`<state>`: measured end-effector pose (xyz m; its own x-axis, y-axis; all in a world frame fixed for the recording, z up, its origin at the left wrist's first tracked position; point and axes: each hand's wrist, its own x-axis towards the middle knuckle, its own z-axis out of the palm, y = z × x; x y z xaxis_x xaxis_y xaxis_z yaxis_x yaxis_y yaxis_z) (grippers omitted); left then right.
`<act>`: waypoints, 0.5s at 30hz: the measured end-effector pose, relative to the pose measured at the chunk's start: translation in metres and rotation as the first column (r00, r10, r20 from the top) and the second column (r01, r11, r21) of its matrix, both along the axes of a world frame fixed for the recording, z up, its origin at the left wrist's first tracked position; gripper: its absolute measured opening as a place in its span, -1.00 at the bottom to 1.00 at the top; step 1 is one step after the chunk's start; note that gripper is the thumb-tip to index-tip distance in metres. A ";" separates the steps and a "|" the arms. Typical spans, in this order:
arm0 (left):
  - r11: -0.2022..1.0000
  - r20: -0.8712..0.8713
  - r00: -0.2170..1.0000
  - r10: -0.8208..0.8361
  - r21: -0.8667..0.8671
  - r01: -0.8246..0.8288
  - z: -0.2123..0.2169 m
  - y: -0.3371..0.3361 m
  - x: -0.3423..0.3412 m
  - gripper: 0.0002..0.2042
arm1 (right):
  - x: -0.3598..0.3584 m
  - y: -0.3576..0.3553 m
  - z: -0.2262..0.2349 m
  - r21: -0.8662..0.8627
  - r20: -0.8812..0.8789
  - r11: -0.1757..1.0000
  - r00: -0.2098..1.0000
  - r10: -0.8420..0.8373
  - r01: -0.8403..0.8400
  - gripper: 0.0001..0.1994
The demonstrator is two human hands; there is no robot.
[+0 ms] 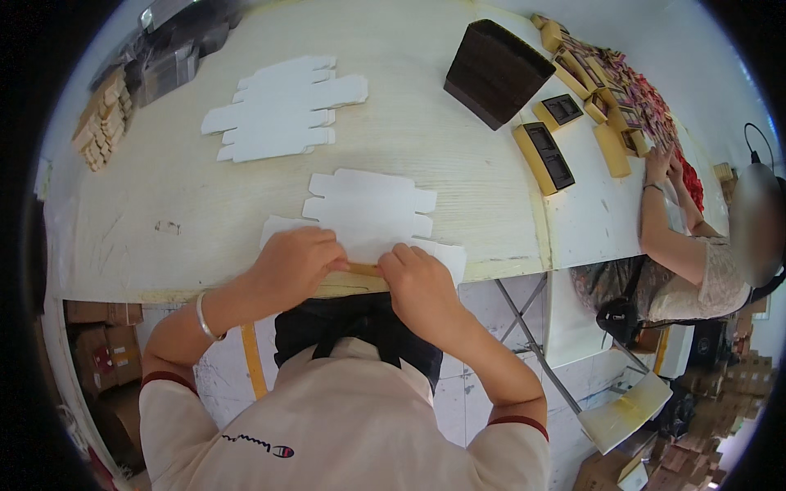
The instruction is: The person folds white cardboard pieces into rectangular box shapes and places black inserts inside them. The person repeats this process multiple times, stacking the completed boxes on the table.
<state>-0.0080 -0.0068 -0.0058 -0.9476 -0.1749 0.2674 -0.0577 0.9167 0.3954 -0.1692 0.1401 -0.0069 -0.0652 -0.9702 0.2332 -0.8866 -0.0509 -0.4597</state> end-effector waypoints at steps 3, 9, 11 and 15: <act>0.949 -0.006 0.995 0.100 -0.301 -0.097 0.014 0.011 -0.014 -0.85 | -0.004 -0.011 0.008 0.185 -0.043 0.982 0.998 -0.039 0.046 -0.93; 0.950 0.275 0.940 0.203 0.176 -0.257 0.035 0.029 -0.003 -0.72 | -0.002 0.006 0.013 0.299 0.691 0.954 0.682 -0.240 0.032 -0.81; 0.934 0.280 0.947 0.157 0.270 -0.235 0.032 0.023 -0.006 -0.71 | 0.012 0.018 -0.005 0.147 0.929 0.974 0.363 -0.076 -0.172 -0.62; 0.944 0.256 0.959 0.122 0.269 -0.191 0.017 -0.001 -0.013 -0.78 | -0.003 0.033 0.005 -0.014 0.619 0.994 0.780 0.096 -0.112 -0.53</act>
<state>-0.0206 -0.0075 0.0111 -0.9311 -0.3624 -0.0412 -0.3134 0.7372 0.5986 -0.1723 0.1728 -0.0021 -0.0862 -0.9840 0.1560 -0.4026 -0.1088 -0.9089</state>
